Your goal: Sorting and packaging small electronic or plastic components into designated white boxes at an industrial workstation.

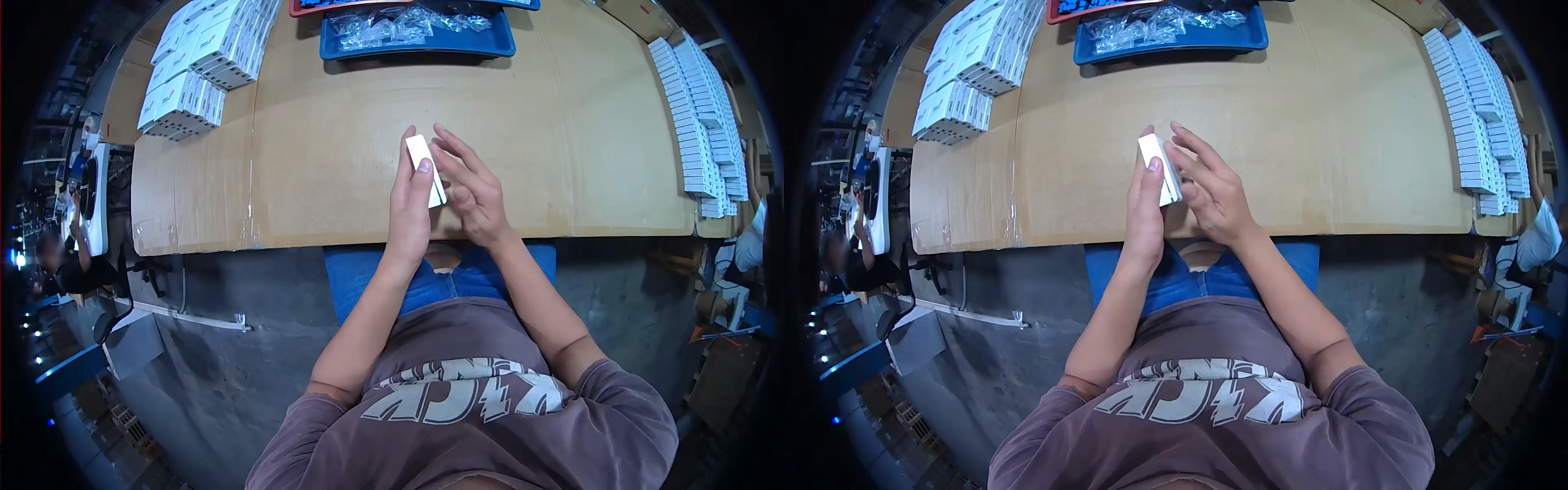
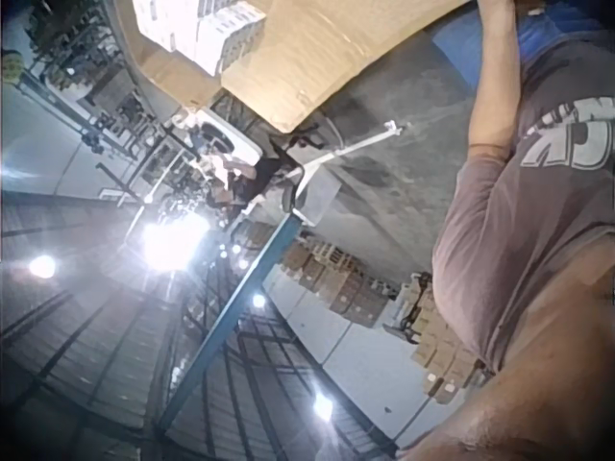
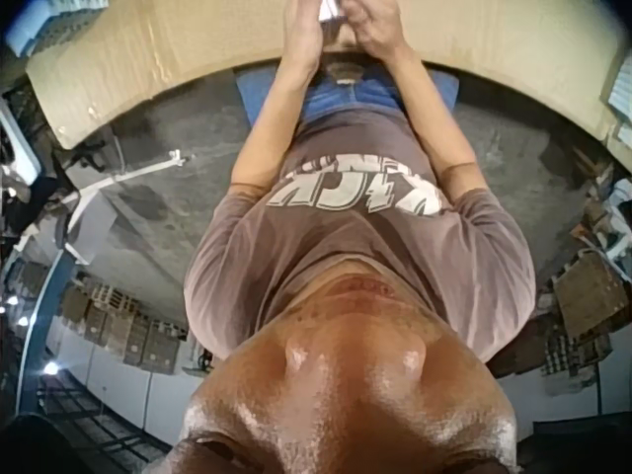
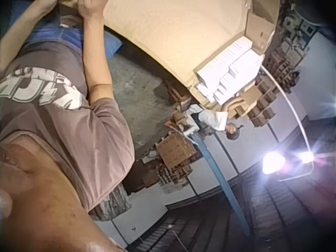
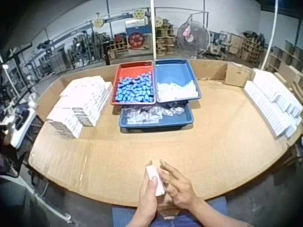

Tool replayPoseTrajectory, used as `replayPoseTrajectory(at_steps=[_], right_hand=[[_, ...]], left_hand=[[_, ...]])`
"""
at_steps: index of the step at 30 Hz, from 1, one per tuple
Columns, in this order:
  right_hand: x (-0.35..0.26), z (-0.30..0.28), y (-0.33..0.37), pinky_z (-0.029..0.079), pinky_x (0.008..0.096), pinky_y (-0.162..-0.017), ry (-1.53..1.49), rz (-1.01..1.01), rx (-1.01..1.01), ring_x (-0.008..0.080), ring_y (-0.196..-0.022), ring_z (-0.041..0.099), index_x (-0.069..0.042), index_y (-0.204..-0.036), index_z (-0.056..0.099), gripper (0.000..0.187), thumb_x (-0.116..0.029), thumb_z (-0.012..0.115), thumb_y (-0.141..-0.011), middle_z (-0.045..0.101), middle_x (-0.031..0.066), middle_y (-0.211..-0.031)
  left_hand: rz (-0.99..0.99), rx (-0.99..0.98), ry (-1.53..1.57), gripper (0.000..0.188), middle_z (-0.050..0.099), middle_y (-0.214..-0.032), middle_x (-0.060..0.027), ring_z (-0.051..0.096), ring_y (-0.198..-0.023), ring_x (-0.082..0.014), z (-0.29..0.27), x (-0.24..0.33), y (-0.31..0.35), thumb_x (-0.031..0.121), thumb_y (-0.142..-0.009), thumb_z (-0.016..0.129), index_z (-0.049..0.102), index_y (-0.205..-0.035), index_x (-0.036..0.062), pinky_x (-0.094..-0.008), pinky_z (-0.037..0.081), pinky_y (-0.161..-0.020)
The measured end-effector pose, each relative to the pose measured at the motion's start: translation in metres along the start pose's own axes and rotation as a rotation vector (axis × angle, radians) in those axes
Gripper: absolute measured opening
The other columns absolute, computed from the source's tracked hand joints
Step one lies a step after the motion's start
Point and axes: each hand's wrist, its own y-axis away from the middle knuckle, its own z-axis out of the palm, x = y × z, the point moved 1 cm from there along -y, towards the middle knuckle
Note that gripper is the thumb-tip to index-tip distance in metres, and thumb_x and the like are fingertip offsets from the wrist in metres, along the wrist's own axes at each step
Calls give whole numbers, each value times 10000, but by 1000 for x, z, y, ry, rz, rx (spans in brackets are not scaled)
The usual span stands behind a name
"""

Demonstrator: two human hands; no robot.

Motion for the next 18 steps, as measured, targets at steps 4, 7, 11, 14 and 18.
replayPoseTrajectory(at_steps=[4, 7, 11, 14, 18], right_hand=[[3, -6, 3, 473, 408, -1095, 86, 109, -55, 335, -1365, 565, -8, -1397, 637, 482, -315, 652, -1026, 545, 207, -1513], [-4, -5, 3, 474, 386, -1097, 69, 126, -95, 317, -1364, 572, 1, -1411, 619, 471, -203, 699, -994, 562, 200, -1496], [-11, 4, 5, 470, 378, -1104, 32, 175, -104, 341, -1362, 577, 16, -1416, 606, 458, -156, 681, -998, 558, 218, -1500], [-13, 8, 7, 480, 383, -1100, 72, 135, -90, 355, -1373, 568, 25, -1427, 588, 454, -134, 656, -1007, 555, 238, -1498], [-18, 11, 7, 511, 396, -1072, 114, 98, -107, 379, -1351, 581, 40, -1450, 553, 444, -113, 595, -1034, 573, 261, -1464]], left_hand=[[144, -49, -176, 666, 526, -1342, -79, 524, -1126, -142, -3, 8, -5, 254, -1116, 453, 140, -1684, 102, -300, 439, -1020], [130, -32, -223, 666, 507, -1413, -113, 518, -1192, -165, -6, 6, -4, 238, -1118, 437, 118, -1688, 107, -317, 422, -1064], [261, 39, -255, 652, 450, -1512, -156, 491, -1273, -195, -2, 4, -3, 217, -1120, 414, 112, -1689, 111, -333, 385, -1117], [274, 4, -263, 636, 387, -1582, -177, 461, -1334, -221, -2, 6, -2, 214, -1123, 392, 119, -1685, 99, -348, 347, -1157], [334, -37, -325, 620, 413, -1555, -164, 477, -1296, -210, -9, 2, -2, 236, -1125, 385, 149, -1672, 61, -336, 363, -1134]])
